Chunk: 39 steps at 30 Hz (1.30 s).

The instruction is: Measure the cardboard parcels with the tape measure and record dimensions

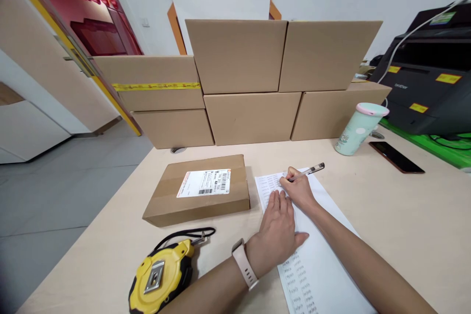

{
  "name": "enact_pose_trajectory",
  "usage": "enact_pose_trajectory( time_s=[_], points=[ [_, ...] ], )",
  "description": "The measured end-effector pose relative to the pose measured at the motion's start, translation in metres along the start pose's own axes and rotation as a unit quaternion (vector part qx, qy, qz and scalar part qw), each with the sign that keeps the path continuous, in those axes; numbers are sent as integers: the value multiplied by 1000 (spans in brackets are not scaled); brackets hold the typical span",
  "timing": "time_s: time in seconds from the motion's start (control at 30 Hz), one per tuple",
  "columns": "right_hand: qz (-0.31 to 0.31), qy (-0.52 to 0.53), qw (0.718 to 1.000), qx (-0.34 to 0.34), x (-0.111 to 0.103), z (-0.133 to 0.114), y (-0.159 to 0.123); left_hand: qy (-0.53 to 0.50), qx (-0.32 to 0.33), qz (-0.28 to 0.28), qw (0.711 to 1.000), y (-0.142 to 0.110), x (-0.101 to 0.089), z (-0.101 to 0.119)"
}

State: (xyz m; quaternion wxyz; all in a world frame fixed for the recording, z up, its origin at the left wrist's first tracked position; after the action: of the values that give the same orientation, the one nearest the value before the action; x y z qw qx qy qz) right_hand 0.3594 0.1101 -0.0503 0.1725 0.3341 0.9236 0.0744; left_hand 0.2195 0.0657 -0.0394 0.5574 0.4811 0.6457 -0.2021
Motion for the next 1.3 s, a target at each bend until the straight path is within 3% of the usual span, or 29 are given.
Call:
enact_pose_trajectory(
  time_s=[0.23, 0.67, 1.3],
  points=[
    [14, -1, 1000, -1, 0, -2, 0, 12, 7, 10, 1000, -2, -2, -2],
    [20, -2, 1000, -4, -1, -4, 0, -10, 7, -22, 1000, 1, -1, -3],
    [20, -7, 1000, -8, -1, -1, 1, -9, -4, -2, 1000, 0, 1, 0]
  ],
)
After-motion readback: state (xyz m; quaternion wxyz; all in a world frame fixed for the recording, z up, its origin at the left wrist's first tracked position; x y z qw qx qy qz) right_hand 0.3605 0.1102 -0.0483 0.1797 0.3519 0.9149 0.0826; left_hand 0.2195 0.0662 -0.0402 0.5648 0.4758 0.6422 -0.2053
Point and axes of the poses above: each hand's wrist, its own y-axis towards the middle knuckle, its own x-axis out of the palm, z = x × y, the point moved 2 cm from there along y, towards the middle knuckle, and after that the axes turned 8 degrees about y, right-handed, at the moved point
